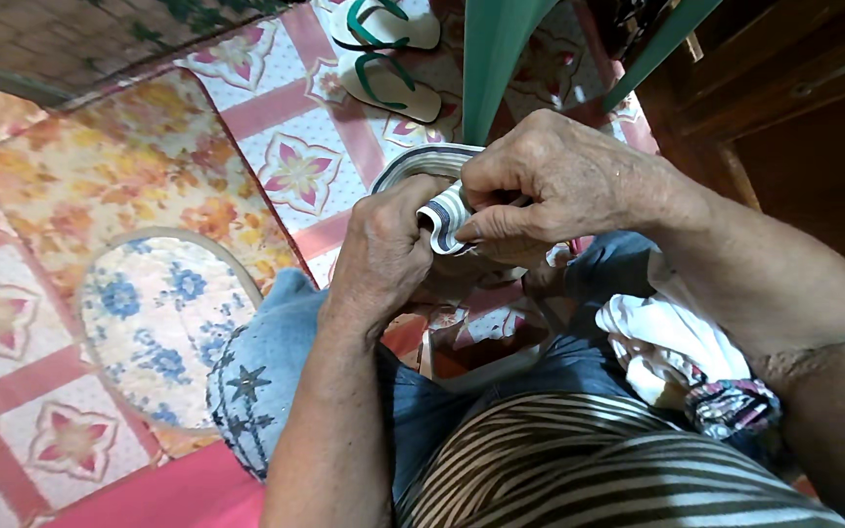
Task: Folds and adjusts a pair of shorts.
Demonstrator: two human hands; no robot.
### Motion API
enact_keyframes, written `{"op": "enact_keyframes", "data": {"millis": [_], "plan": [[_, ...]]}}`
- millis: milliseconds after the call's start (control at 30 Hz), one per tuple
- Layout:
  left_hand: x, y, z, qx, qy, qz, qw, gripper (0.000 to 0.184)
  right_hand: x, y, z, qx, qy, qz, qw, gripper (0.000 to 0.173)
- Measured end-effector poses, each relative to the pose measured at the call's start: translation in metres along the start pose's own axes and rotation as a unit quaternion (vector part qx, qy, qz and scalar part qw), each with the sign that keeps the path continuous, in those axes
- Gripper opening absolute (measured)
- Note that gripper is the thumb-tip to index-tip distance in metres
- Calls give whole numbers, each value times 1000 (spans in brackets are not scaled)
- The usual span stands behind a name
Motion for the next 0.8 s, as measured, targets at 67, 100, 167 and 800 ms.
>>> {"op": "enact_keyframes", "data": {"millis": [67,100,167,800], "plan": [[0,0,0,1,0,-3,1000,13,0,0,0,-3,3,-3,1000,30],[0,0,0,2,0,-4,1000,13,0,0,0,-6,5,-6,1000,30],[0,0,0,5,-1,-4,1000,13,0,0,-1,-9,6,-8,1000,30],[-2,0,0,-4,3,-6,1000,15,-2,-1,4,-3,5,-7,1000,32]]}}
Point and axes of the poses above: each hand's wrist, its own y-axis away from the middle knuckle, its own x-axis out of the back of the hand, z = x × y, the point moved 2 cm from there along -y, towards the middle knuckle, and after that the axes turned 10 degrees about -y, right-handed, at the moved point
